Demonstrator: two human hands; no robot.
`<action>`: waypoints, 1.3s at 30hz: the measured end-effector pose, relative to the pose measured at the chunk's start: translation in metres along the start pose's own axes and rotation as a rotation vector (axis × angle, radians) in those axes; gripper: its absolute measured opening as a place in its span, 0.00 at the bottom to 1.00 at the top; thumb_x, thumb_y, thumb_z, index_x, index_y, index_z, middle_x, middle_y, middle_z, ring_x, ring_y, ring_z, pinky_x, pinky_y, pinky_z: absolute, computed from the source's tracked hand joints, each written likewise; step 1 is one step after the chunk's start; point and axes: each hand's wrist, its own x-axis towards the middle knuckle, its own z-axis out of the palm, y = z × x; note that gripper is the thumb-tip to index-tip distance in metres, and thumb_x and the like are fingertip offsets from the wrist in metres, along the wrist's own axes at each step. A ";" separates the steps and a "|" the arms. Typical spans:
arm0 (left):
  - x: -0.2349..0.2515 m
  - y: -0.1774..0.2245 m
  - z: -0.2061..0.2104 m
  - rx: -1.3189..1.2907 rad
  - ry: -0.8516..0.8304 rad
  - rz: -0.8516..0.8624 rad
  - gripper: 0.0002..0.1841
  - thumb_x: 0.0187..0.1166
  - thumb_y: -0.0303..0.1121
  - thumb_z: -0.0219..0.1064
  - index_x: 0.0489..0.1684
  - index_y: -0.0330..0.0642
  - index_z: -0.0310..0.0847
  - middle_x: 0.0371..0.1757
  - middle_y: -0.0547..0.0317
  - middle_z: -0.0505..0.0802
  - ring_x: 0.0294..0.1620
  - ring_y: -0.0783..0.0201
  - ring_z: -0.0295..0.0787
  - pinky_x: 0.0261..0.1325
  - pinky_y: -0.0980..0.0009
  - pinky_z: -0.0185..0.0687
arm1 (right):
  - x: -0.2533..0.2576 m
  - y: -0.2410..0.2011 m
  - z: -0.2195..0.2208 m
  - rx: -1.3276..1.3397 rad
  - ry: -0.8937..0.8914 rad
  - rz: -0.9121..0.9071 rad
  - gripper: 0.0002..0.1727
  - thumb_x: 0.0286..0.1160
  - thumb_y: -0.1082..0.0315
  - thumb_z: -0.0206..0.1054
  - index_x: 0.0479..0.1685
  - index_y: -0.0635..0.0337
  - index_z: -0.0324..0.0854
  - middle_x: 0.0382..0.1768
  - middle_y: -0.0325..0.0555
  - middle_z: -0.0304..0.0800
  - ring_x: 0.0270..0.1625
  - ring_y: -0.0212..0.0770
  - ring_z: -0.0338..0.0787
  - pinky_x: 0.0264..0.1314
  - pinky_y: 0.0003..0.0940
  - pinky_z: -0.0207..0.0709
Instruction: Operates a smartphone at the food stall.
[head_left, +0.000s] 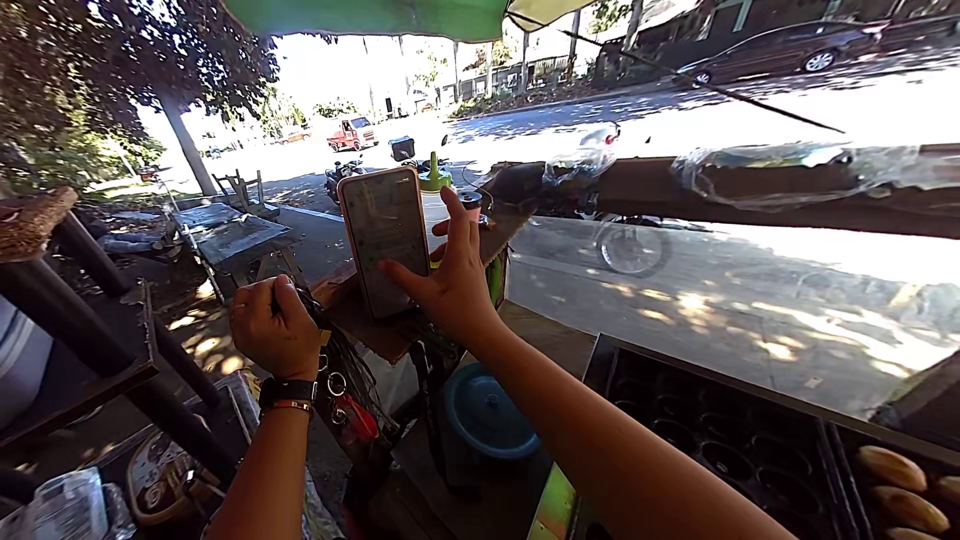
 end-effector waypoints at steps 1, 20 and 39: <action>-0.002 0.000 -0.003 0.016 -0.041 -0.011 0.18 0.91 0.38 0.54 0.42 0.35 0.90 0.44 0.42 0.90 0.48 0.48 0.87 0.53 0.50 0.78 | -0.001 0.001 -0.001 0.024 -0.005 0.003 0.63 0.57 0.43 0.84 0.95 0.51 0.48 0.64 0.58 0.74 0.50 0.47 0.82 0.47 0.45 0.78; -0.003 0.001 -0.006 0.019 -0.079 -0.042 0.19 0.92 0.39 0.53 0.44 0.35 0.89 0.47 0.40 0.89 0.50 0.45 0.86 0.54 0.47 0.77 | -0.016 0.029 -0.018 0.375 -0.183 0.118 0.18 0.78 0.68 0.65 0.66 0.59 0.78 0.43 0.41 0.89 0.40 0.29 0.88 0.42 0.24 0.82; 0.002 0.002 0.000 -0.011 -0.003 0.004 0.19 0.89 0.37 0.56 0.38 0.33 0.90 0.40 0.41 0.90 0.46 0.48 0.86 0.53 0.50 0.76 | -0.015 0.032 -0.016 0.376 -0.217 0.100 0.13 0.80 0.70 0.62 0.59 0.62 0.81 0.39 0.40 0.89 0.38 0.26 0.88 0.42 0.23 0.81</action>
